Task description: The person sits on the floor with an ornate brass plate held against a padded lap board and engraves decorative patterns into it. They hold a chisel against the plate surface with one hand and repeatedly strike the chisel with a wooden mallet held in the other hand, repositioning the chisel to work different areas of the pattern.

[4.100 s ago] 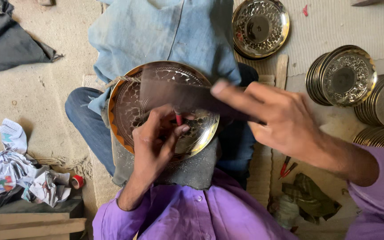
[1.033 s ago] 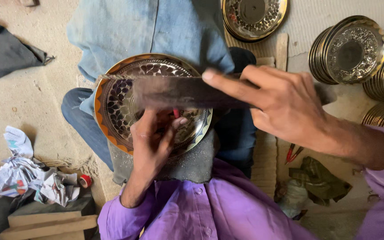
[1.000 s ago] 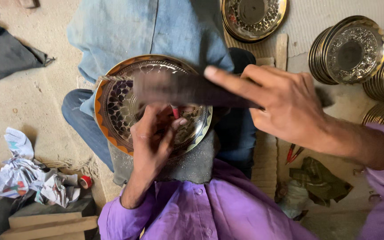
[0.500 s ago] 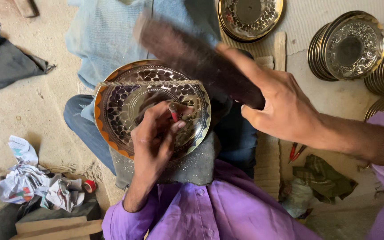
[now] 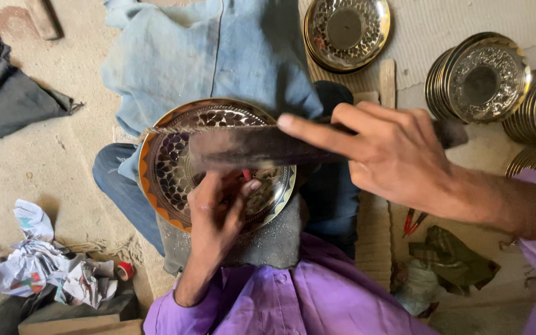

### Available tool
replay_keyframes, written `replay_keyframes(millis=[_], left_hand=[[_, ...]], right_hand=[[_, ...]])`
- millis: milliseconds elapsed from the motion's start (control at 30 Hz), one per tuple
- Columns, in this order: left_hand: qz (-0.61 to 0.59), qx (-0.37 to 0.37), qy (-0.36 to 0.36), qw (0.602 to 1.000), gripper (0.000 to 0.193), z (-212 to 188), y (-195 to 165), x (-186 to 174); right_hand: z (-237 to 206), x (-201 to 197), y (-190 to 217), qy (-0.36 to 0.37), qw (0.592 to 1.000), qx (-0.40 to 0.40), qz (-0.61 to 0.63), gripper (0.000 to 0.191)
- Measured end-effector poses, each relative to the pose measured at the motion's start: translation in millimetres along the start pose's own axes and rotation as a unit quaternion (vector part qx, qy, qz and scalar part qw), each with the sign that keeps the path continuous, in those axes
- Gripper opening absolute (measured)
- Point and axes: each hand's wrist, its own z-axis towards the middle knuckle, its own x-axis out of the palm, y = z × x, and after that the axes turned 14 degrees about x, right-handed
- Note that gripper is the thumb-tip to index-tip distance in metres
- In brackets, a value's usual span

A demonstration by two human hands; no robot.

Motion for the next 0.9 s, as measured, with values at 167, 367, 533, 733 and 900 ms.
replay_keyframes(millis=[167,367,533,733,900], left_hand=[[0.051,-0.065,0.000,0.997,0.029,-2,6,-1],[0.088,-0.034,0.006,0.996,0.020,-4,13,-4],[0.029,-0.068,0.004,0.997,0.024,-1,10,-5],[-0.067,-0.006,-0.047,0.997,0.031,-3,9,-6],[-0.063,-0.039,-0.096,0.993,0.029,-11,17,-3]], right_hand=[[0,4,-1,-0.094,0.994,-0.035,0.042,0.095],[-1,5,1,-0.200,0.954,-0.086,0.207,0.100],[5,15,-4,-0.157,0.953,-0.076,0.249,0.097],[5,14,-2,-0.201,0.839,-0.071,0.501,0.100],[9,3,8,-0.136,0.974,-0.091,0.159,0.102]])
